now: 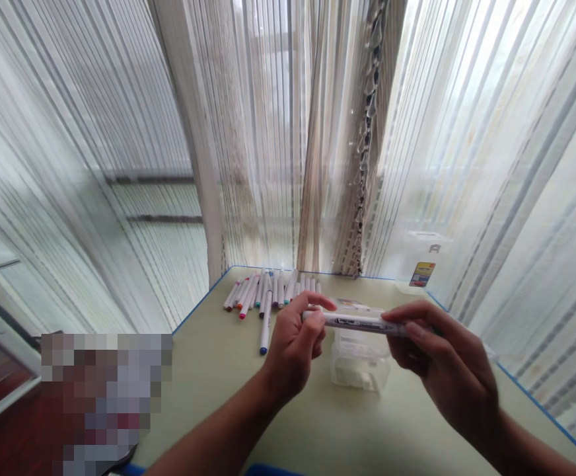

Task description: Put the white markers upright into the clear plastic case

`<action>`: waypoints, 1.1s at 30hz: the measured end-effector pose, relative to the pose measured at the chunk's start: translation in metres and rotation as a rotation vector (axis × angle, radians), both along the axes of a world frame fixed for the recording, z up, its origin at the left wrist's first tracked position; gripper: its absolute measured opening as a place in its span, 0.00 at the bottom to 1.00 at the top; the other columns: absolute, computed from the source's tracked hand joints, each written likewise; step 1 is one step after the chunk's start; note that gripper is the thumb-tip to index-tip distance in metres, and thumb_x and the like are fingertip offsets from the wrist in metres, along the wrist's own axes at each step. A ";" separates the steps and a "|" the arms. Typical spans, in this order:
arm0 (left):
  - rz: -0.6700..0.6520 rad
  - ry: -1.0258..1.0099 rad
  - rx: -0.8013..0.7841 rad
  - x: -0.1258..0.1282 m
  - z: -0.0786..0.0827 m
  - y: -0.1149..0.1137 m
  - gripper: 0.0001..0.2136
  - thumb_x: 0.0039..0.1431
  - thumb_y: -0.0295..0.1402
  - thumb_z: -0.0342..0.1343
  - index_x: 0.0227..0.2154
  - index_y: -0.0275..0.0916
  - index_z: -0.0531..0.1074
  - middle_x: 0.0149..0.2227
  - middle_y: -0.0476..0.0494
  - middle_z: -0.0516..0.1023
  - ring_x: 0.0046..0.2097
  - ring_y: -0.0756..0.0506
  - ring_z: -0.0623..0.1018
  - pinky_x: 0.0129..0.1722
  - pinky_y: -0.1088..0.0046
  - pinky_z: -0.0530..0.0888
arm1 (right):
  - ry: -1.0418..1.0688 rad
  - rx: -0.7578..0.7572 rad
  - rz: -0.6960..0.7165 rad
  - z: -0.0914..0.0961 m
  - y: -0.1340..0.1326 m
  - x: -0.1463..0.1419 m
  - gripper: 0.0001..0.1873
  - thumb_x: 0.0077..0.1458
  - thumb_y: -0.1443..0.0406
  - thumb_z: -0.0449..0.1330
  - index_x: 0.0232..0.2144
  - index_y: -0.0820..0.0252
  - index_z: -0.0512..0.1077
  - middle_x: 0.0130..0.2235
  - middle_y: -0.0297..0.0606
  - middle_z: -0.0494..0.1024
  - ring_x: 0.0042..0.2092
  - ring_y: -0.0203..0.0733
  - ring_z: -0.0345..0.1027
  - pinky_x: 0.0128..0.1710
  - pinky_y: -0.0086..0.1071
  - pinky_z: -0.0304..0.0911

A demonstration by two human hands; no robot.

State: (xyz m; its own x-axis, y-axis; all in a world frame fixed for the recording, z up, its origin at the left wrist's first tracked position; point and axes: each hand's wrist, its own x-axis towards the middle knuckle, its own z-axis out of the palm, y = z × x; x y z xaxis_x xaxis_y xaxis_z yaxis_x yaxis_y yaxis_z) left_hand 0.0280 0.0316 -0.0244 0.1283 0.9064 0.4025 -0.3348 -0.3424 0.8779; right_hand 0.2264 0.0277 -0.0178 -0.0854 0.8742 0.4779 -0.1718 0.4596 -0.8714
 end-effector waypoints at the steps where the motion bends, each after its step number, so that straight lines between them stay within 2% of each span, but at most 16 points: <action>1: 0.005 0.031 0.001 0.000 0.000 -0.001 0.11 0.64 0.41 0.55 0.37 0.37 0.71 0.18 0.61 0.53 0.18 0.56 0.51 0.17 0.80 0.52 | -0.003 0.009 -0.011 0.000 0.000 0.000 0.12 0.63 0.57 0.61 0.36 0.59 0.78 0.22 0.34 0.69 0.23 0.36 0.61 0.20 0.26 0.55; 5: 0.016 0.073 0.012 -0.001 0.002 -0.002 0.14 0.62 0.43 0.60 0.33 0.37 0.69 0.18 0.59 0.58 0.18 0.56 0.55 0.17 0.80 0.53 | -0.043 0.067 -0.081 0.000 0.003 -0.003 0.10 0.62 0.58 0.64 0.33 0.59 0.77 0.20 0.31 0.66 0.21 0.34 0.57 0.18 0.26 0.50; 9: -0.022 -0.028 -0.011 0.001 0.002 -0.001 0.14 0.63 0.44 0.59 0.33 0.38 0.68 0.17 0.62 0.52 0.18 0.56 0.51 0.17 0.80 0.51 | -0.015 0.044 -0.048 0.002 0.005 -0.007 0.12 0.62 0.57 0.62 0.33 0.61 0.75 0.17 0.25 0.57 0.18 0.31 0.49 0.17 0.26 0.43; 12: -0.039 -0.084 -0.031 0.003 0.003 0.000 0.14 0.63 0.44 0.58 0.33 0.37 0.68 0.18 0.62 0.50 0.19 0.56 0.50 0.17 0.80 0.51 | 0.064 -0.003 -0.021 0.003 0.005 -0.009 0.15 0.64 0.56 0.59 0.33 0.61 0.75 0.16 0.24 0.54 0.18 0.32 0.47 0.17 0.26 0.43; 18: -0.019 -0.114 -0.044 0.004 0.003 0.000 0.14 0.64 0.45 0.56 0.35 0.38 0.67 0.18 0.61 0.52 0.18 0.55 0.52 0.17 0.81 0.53 | 0.027 0.018 -0.017 -0.001 0.007 -0.007 0.15 0.65 0.55 0.58 0.34 0.61 0.74 0.17 0.26 0.57 0.19 0.33 0.50 0.17 0.26 0.44; 22: -0.015 -0.041 -0.037 0.002 0.001 0.001 0.14 0.64 0.46 0.57 0.37 0.39 0.66 0.17 0.63 0.51 0.18 0.56 0.49 0.17 0.81 0.51 | -0.044 0.051 -0.011 -0.005 0.009 -0.005 0.12 0.63 0.57 0.62 0.35 0.60 0.74 0.19 0.25 0.57 0.19 0.31 0.49 0.18 0.26 0.42; 26: -0.009 0.022 -0.047 0.001 0.000 0.001 0.14 0.62 0.44 0.59 0.40 0.39 0.67 0.18 0.63 0.51 0.19 0.56 0.50 0.18 0.81 0.52 | 0.008 0.046 -0.006 -0.005 0.008 -0.004 0.11 0.63 0.57 0.61 0.34 0.60 0.74 0.19 0.25 0.57 0.19 0.31 0.49 0.18 0.26 0.43; 29: -0.048 -0.047 -0.098 0.001 0.002 0.000 0.12 0.62 0.43 0.57 0.38 0.39 0.67 0.18 0.62 0.52 0.19 0.56 0.49 0.18 0.81 0.52 | 0.050 0.020 -0.008 -0.005 0.008 -0.003 0.11 0.62 0.58 0.60 0.34 0.60 0.76 0.19 0.28 0.59 0.20 0.34 0.53 0.18 0.27 0.47; 33: -0.054 -0.134 -0.139 0.001 0.005 0.000 0.10 0.62 0.41 0.55 0.35 0.38 0.69 0.19 0.59 0.57 0.19 0.55 0.55 0.18 0.80 0.56 | 0.107 -0.029 -0.020 -0.005 0.008 -0.001 0.12 0.62 0.59 0.59 0.33 0.60 0.77 0.19 0.30 0.62 0.21 0.35 0.56 0.18 0.28 0.48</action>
